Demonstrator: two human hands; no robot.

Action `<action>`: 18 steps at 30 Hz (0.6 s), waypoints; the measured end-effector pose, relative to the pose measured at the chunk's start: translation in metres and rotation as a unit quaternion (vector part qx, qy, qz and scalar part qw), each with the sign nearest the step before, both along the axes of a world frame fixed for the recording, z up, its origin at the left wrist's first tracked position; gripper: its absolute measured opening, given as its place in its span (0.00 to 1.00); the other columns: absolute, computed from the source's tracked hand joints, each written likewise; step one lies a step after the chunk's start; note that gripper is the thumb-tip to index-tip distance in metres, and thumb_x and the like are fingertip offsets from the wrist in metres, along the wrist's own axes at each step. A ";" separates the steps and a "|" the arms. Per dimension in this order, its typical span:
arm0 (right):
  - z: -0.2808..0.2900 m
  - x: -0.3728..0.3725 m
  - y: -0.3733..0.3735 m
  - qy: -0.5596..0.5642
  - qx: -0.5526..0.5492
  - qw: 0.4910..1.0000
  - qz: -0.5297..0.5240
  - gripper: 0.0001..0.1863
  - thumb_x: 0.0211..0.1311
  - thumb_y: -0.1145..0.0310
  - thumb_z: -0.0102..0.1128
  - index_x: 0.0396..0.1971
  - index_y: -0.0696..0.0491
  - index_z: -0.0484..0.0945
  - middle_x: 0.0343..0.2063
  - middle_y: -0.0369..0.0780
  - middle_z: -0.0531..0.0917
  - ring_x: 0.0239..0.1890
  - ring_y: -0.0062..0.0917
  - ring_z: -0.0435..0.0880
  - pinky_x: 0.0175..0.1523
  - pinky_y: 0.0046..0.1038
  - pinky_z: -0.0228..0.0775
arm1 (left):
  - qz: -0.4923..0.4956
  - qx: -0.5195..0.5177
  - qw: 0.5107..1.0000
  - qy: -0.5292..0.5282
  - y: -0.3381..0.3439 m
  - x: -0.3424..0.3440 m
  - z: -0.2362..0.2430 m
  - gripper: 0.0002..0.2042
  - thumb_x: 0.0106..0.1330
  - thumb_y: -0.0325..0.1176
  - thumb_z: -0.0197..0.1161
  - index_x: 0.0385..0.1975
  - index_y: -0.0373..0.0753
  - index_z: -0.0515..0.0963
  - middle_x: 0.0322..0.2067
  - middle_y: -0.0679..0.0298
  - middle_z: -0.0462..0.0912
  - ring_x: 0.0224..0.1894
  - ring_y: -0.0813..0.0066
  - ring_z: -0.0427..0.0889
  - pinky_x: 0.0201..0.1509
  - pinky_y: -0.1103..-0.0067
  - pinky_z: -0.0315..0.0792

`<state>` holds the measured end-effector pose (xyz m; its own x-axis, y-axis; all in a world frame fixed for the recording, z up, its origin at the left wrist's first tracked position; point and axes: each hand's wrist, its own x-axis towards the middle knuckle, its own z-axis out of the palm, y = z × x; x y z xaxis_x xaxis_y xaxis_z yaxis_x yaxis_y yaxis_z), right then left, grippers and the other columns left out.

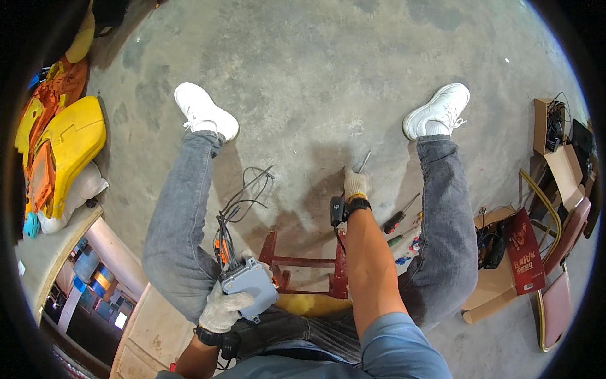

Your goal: The person unscrews and removes a part from a grey electronic housing using a screwdriver, handling the component and cables by hand.

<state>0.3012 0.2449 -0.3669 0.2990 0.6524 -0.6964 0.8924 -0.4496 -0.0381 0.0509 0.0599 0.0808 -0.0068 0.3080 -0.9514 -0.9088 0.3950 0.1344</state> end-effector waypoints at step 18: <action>0.008 -0.005 0.010 0.063 -0.022 0.994 -0.090 0.26 0.55 0.52 0.72 0.33 0.66 0.91 0.30 0.58 0.91 0.40 0.52 0.95 0.49 0.45 0.85 | -0.012 0.009 1.000 0.003 -0.006 0.002 -0.008 0.51 0.57 0.25 0.84 0.83 0.41 0.63 0.67 0.56 0.83 0.69 0.65 0.82 0.76 0.65 0.73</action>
<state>0.2961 0.2544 -0.3589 0.3175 0.5648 -0.7617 0.7864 -0.6057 -0.1214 0.0530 0.0540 0.0723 -0.0053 0.3260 -0.9453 -0.8985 0.4134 0.1477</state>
